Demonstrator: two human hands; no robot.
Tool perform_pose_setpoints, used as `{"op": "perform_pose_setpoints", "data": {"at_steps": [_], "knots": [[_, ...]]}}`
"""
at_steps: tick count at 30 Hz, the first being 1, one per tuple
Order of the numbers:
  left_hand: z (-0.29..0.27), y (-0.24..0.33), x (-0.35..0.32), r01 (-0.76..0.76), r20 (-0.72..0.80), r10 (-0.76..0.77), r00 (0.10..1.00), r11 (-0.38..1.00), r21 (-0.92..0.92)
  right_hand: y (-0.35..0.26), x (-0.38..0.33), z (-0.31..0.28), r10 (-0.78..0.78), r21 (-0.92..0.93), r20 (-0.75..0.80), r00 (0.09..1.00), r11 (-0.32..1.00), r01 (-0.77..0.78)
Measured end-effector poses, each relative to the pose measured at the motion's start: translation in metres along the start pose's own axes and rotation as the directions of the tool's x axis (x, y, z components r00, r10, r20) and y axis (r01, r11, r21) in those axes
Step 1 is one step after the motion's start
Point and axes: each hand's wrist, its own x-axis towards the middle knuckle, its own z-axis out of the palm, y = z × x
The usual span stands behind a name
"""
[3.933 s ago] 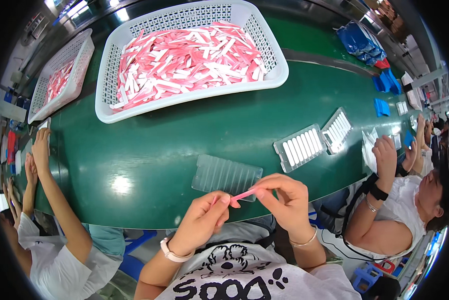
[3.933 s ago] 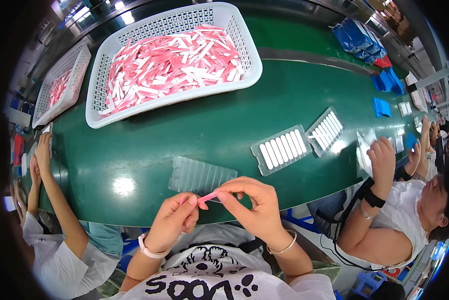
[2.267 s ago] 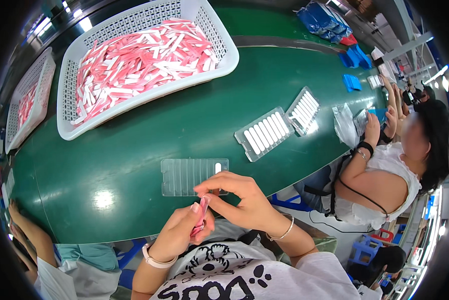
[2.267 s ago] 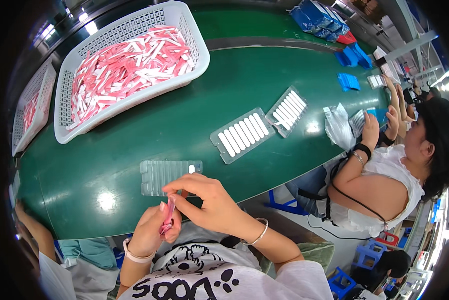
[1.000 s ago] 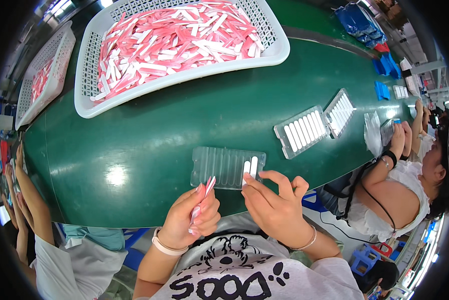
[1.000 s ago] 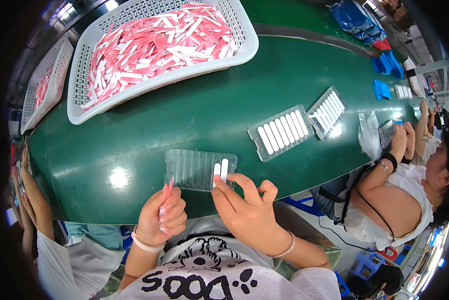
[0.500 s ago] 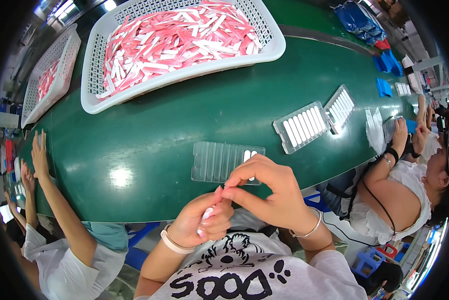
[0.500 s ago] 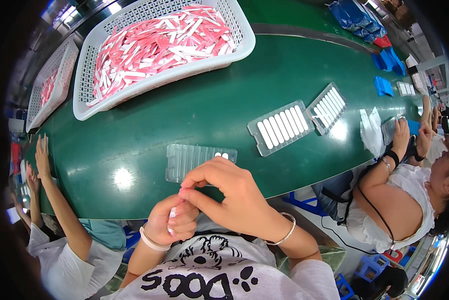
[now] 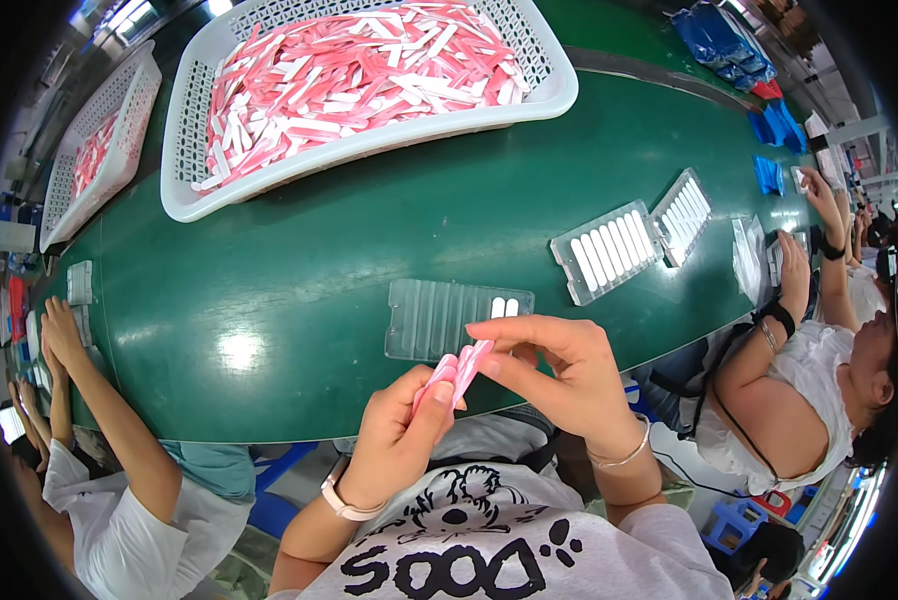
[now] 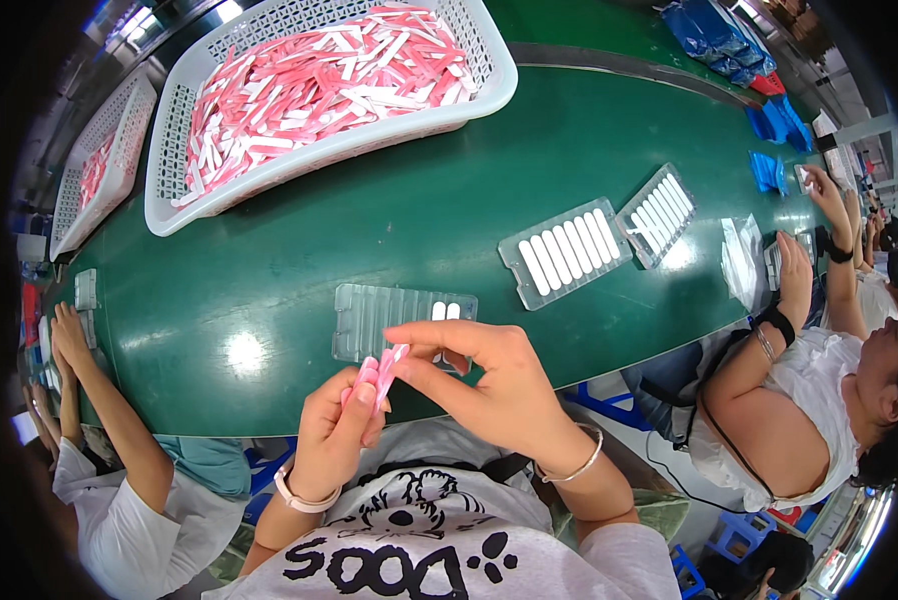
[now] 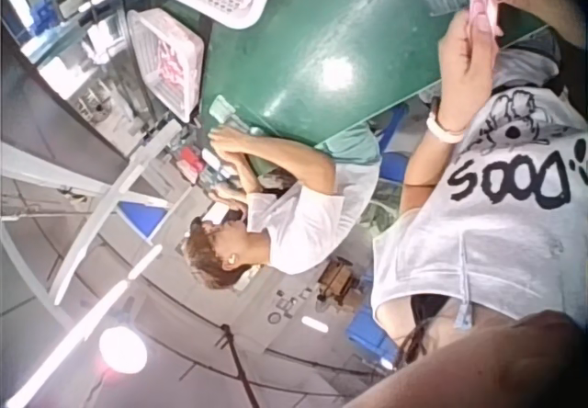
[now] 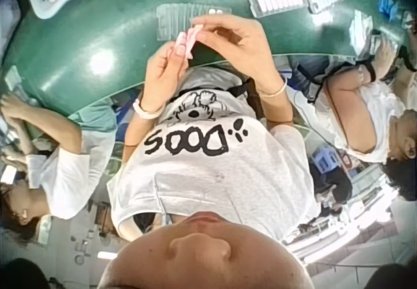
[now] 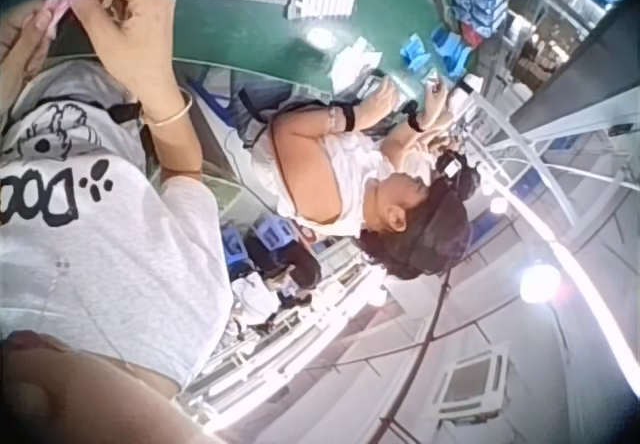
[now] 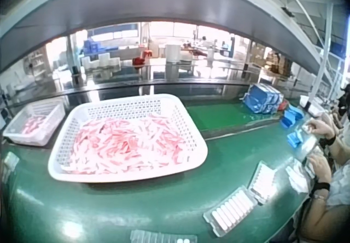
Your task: The person takes strips from a basket and inserts them one by one into slots on plastic trays by hand, then pushes the filled trays along the assembly line table.
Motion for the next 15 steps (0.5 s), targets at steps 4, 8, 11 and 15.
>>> {"op": "perform_pose_setpoints", "data": {"at_steps": [4, 8, 11, 15], "knots": [[-0.001, 0.001, 0.002, -0.023, -0.032, 0.022, 0.999, 0.999, -0.043, 0.014, 0.000, -0.005, -0.087, 0.173, 0.014, 0.996, 0.981, 0.083], [-0.003, -0.006, 0.003, -0.066, -0.079, 0.067, 0.995, 0.998, 0.007, 0.015, 0.016, -0.029, -0.192, -0.119, -0.040, 0.981, 0.975, 0.186], [-0.005, -0.008, 0.003, -0.127, -0.111, 0.150, 0.982, 0.973, 0.190, 0.012, 0.031, -0.043, -0.239, -0.539, 0.112, 0.964, 0.801, 0.261], [-0.007, -0.010, 0.004, -0.171, -0.166, 0.223, 0.961, 0.945, 0.280, 0.004, 0.047, -0.032, -0.172, -0.588, 0.257, 0.951, 0.753, 0.295]]}}
